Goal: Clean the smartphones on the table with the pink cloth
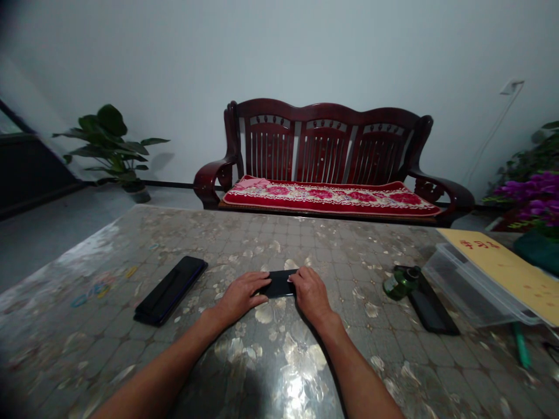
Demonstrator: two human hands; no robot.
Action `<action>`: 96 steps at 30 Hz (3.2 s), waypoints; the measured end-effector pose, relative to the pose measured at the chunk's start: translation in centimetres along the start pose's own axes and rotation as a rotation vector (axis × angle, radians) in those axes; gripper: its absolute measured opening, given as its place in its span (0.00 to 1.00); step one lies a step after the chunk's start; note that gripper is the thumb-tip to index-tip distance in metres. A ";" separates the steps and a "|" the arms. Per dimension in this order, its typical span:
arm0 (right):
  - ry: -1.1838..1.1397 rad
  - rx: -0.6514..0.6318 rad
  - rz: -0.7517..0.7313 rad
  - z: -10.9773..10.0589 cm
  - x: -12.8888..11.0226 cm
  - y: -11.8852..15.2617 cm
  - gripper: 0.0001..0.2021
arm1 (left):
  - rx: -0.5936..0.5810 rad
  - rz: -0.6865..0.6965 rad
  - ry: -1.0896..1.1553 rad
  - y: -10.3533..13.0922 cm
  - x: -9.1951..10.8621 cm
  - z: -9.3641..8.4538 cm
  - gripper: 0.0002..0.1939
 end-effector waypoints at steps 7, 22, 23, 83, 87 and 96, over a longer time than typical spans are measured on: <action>0.027 0.066 0.055 -0.6 1.9 0.1 0.13 | 0.010 0.014 0.010 0.1 0.0 0.1 0.21; 0.047 0.032 0.082 -0.9 2.4 -0.2 0.13 | -0.011 0.017 -0.032 0.1 0.3 0.0 0.22; 0.057 0.028 0.088 -0.8 2.5 -0.2 0.13 | -0.007 0.016 -0.034 0.1 0.2 0.0 0.22; 0.005 -0.071 0.047 1.0 1.5 -2.2 0.13 | -0.029 0.008 -0.096 -1.1 0.7 -0.1 0.19; 0.049 0.000 0.108 0.0 3.1 -2.2 0.13 | -0.067 -0.004 -0.075 -1.4 0.8 -0.1 0.20; -0.007 -0.037 0.035 1.0 1.8 -2.1 0.14 | -0.143 -0.005 -0.119 -3.0 1.0 -0.7 0.24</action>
Point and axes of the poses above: each hand's wrist, its own y-axis away from the middle knuckle, its own z-axis out of the palm, x = y × z, the point moved 10 cm from there along -y, towards the middle knuckle, and after that the axes turned 10 degrees about -y, right-handed, at the moved point
